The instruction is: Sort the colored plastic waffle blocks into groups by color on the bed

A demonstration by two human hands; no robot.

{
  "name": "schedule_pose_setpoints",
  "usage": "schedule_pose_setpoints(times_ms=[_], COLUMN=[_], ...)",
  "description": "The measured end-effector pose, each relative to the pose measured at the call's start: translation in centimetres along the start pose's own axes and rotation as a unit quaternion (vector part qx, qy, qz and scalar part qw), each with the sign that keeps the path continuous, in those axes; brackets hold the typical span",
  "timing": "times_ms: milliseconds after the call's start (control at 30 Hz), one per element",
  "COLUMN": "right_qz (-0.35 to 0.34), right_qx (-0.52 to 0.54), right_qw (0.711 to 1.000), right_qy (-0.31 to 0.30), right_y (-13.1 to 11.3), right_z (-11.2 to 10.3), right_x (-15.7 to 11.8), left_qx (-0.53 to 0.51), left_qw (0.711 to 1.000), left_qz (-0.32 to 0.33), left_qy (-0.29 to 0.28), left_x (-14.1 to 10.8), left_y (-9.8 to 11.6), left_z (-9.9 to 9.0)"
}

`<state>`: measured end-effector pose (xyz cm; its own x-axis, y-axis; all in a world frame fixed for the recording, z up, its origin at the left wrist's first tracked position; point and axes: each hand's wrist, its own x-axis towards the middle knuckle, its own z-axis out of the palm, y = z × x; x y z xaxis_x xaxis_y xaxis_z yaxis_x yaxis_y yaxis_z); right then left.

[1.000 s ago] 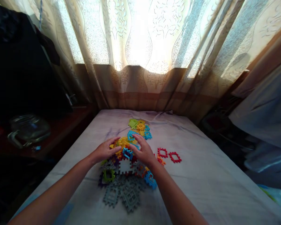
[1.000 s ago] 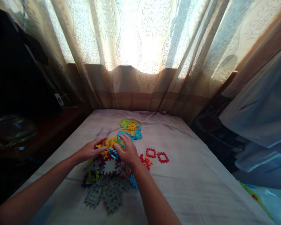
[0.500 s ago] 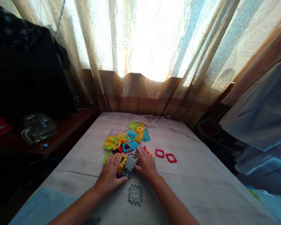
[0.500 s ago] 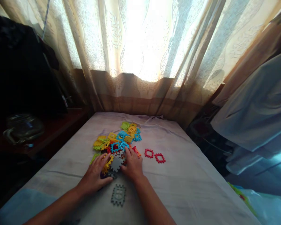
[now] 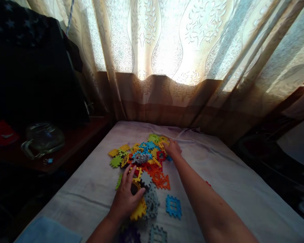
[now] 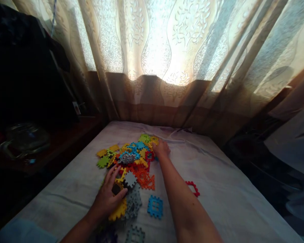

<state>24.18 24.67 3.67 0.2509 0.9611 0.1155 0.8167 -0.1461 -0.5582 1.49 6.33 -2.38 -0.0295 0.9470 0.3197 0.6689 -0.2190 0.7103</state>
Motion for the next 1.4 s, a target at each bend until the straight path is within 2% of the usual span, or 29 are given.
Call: schedule_pose_setpoints(times_ms=[67, 133, 233, 333, 467, 533, 600, 633, 700, 767, 833, 867, 933, 967, 1033, 1133, 1233, 1333, 1400], right_qz=[0.037, 0.032, -0.044, -0.162, -0.252, -0.270, -0.280, -0.285, -0.309, -0.324, -0.320, -0.314, -0.301, -0.298, -0.299, -0.310, -0.322, -0.289, -0.198], right_qx=[-0.020, -0.028, -0.018, 0.032, 0.135, 0.156, 0.144, 0.128, 0.075, 0.019, -0.026, -0.042, -0.054, -0.053, -0.038, 0.004, 0.053, 0.055, 0.015], right_qw=[0.999, 0.999, 0.998, 0.983, 0.954, 0.947, 0.947, 0.947, 0.944, 0.937, 0.933, 0.934, 0.941, 0.946, 0.951, 0.950, 0.945, 0.951, 0.966], right_qy=[-0.008, -0.023, -0.052, -0.075, -0.092, -0.080, -0.066, -0.072, -0.091, -0.128, -0.162, -0.167, -0.143, -0.119, -0.066, -0.017, 0.022, 0.093, 0.168], right_y=[0.6, 0.5, -0.6, -2.0, -2.3, -1.3, 0.6, 1.7, 4.2, 6.3, 7.4, 7.5, 6.9, 6.1, 4.2, 1.4, 1.1, 4.7, 8.6], right_z=[0.9, 2.3, 4.1, 4.6, 2.2, 0.2, -1.6, -2.4, -3.4, -3.7, -3.4, -3.0, -1.9, -1.2, 0.4, 2.5, 2.7, 0.5, -1.6], right_x=[0.6, 0.2, -1.7, -4.3, -8.5, -11.4, -15.0, -17.0, -20.9, -24.2, -26.0, -26.2, -25.7, -25.0, -23.4, -21.4, -20.0, -18.4, -17.0], left_qx=[-0.005, -0.011, -0.020, -0.049, -0.143, -0.167, -0.157, -0.145, -0.113, -0.052, 0.016, 0.046, 0.101, 0.127, 0.176, 0.241, 0.272, 0.268, 0.261], left_qw=[1.000, 1.000, 0.998, 0.993, 0.979, 0.969, 0.968, 0.972, 0.985, 0.998, 0.993, 0.982, 0.961, 0.951, 0.942, 0.948, 0.957, 0.962, 0.964], left_qz=[-0.006, -0.011, -0.010, 0.003, -0.018, -0.039, -0.038, -0.026, 0.010, 0.041, 0.056, 0.069, 0.091, 0.096, 0.097, 0.071, 0.042, 0.041, 0.048], left_qy=[0.003, 0.012, 0.053, 0.108, 0.145, 0.176, 0.192, 0.185, 0.128, 0.018, -0.107, -0.167, -0.243, -0.265, -0.270, -0.194, -0.096, -0.040, -0.013], left_x=[-0.1, -0.2, -0.1, 0.5, 2.1, 2.8, 2.9, 2.6, 1.1, -1.5, -4.7, -6.2, -8.5, -9.2, -9.6, -7.8, -5.2, -3.3, -2.5], left_y=[-0.1, -0.1, 0.4, 1.4, 3.1, 3.9, 4.5, 4.6, 4.4, 3.6, 2.5, 1.9, 1.1, 1.0, 1.3, 2.3, 2.7, 1.6, 0.3], left_z=[0.0, -0.1, 0.0, 0.7, 1.6, 1.4, 0.4, -0.3, -2.3, -4.4, -6.0, -6.6, -7.1, -7.0, -6.2, -4.1, -2.1, -1.5, -2.0])
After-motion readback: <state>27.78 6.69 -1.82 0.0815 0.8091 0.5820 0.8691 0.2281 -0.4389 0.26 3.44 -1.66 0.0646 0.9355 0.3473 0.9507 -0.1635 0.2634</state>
